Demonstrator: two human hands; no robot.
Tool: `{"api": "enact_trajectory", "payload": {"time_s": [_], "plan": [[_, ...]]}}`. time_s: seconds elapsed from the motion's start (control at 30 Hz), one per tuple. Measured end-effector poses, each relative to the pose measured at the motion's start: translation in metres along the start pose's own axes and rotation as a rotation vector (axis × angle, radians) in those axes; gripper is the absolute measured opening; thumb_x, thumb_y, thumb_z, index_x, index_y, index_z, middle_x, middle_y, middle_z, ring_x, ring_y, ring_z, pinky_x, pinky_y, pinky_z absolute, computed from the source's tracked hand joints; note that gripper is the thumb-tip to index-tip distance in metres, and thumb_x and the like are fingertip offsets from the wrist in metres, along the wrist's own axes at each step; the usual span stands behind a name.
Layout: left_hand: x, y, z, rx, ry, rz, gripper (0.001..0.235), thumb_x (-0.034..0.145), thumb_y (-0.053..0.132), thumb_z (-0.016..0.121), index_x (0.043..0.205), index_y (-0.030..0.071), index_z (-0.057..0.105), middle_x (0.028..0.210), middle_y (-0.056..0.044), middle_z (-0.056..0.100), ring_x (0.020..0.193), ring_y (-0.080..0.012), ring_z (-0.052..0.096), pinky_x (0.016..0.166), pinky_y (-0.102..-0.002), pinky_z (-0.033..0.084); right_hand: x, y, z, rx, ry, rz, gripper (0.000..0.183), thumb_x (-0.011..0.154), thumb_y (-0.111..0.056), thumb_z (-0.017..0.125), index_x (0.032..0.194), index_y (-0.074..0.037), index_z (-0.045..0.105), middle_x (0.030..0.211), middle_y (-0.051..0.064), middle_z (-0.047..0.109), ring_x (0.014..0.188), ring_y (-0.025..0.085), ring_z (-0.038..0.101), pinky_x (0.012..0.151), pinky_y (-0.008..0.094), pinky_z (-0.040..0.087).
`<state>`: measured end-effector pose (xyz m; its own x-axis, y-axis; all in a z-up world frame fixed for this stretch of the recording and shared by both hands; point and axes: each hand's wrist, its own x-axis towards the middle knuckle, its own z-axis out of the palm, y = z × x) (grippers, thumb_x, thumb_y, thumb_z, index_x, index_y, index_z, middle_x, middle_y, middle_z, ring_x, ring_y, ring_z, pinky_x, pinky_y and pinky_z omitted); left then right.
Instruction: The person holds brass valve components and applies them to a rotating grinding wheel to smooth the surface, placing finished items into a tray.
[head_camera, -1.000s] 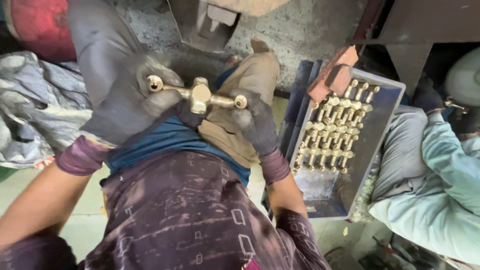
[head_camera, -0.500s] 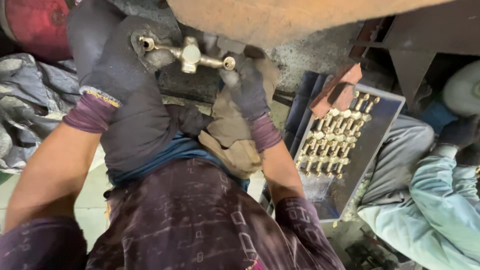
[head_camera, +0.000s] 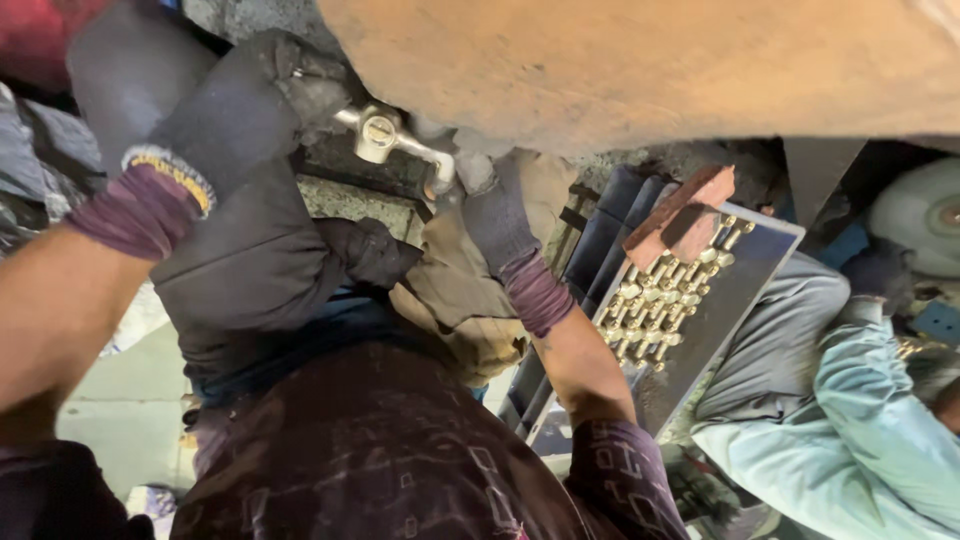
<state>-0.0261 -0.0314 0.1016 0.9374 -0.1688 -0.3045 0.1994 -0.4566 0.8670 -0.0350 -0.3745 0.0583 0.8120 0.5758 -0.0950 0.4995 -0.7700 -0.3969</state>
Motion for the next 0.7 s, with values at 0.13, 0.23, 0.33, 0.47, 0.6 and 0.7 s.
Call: {"api": "enact_trajectory", "payload": {"time_s": [0.13, 0.23, 0.33, 0.47, 0.6, 0.7], "plan": [[0.018, -0.019, 0.001, 0.341, -0.042, 0.256, 0.027, 0.102, 0.011, 0.068, 0.125, -0.003, 0.065, 0.114, -0.026, 0.064, 0.104, -0.0376, 0.063, 0.089, -0.042, 0.053, 0.001, -0.003, -0.002, 0.165, -0.083, 0.072, 0.032, 0.088, -0.005, 0.061, 0.12, -0.009, 0.061, 0.106, 0.011, 0.066, 0.102, 0.029, 0.064, 0.095, 0.044, 0.049], [0.03, -0.027, 0.005, 0.484, -0.099, 0.341, 0.043, 0.085, 0.012, 0.072, 0.127, 0.001, 0.071, 0.101, -0.024, 0.069, 0.102, -0.0392, 0.063, 0.088, -0.045, 0.054, 0.002, -0.011, -0.009, 0.143, -0.285, 0.222, 0.033, 0.093, -0.015, 0.058, 0.125, -0.009, 0.063, 0.106, 0.01, 0.068, 0.099, 0.027, 0.065, 0.085, 0.041, 0.05], [0.045, -0.041, 0.003, 0.624, -0.176, 0.348, 0.034, 0.075, 0.02, 0.08, 0.102, 0.0, 0.074, 0.097, -0.022, 0.071, 0.108, -0.0385, 0.063, 0.092, -0.045, 0.055, 0.018, -0.021, -0.011, -0.044, -0.438, 0.232, 0.022, 0.096, -0.027, 0.055, 0.11, -0.013, 0.066, 0.102, 0.008, 0.068, 0.094, 0.024, 0.065, 0.08, 0.038, 0.049], [0.06, -0.077, 0.019, 0.712, -0.267, 0.333, 0.03, 0.08, 0.028, 0.083, 0.095, 0.003, 0.076, 0.097, -0.02, 0.072, 0.1, -0.0369, 0.067, 0.093, -0.045, 0.055, 0.024, -0.032, -0.017, 2.315, -0.141, 0.838, 0.032, 0.107, -0.029, 0.046, 0.114, 0.0, 0.06, 0.094, 0.009, 0.058, 0.079, 0.017, 0.049, 0.075, 0.03, 0.043], [0.071, -0.103, 0.023, 0.601, -0.245, 0.407, 0.03, 0.072, 0.02, 0.081, 0.098, 0.005, 0.077, 0.098, -0.019, 0.073, 0.096, -0.0381, 0.069, 0.089, -0.047, 0.055, 0.03, -0.041, -0.021, 2.199, -0.091, 0.879, 0.031, 0.105, -0.028, 0.042, 0.108, -0.001, 0.057, 0.089, 0.008, 0.056, 0.073, 0.017, 0.046, 0.07, 0.032, 0.042], [0.077, -0.09, 0.013, 0.6, -0.198, 0.471, 0.039, 0.066, 0.021, 0.08, 0.101, 0.003, 0.076, 0.099, -0.021, 0.072, 0.093, -0.0399, 0.068, 0.084, -0.048, 0.054, 0.04, -0.038, -0.025, 1.707, -0.29, 0.674, 0.021, 0.098, -0.02, 0.048, 0.109, -0.004, 0.055, 0.091, 0.007, 0.054, 0.074, 0.018, 0.048, 0.07, 0.034, 0.044]]}}
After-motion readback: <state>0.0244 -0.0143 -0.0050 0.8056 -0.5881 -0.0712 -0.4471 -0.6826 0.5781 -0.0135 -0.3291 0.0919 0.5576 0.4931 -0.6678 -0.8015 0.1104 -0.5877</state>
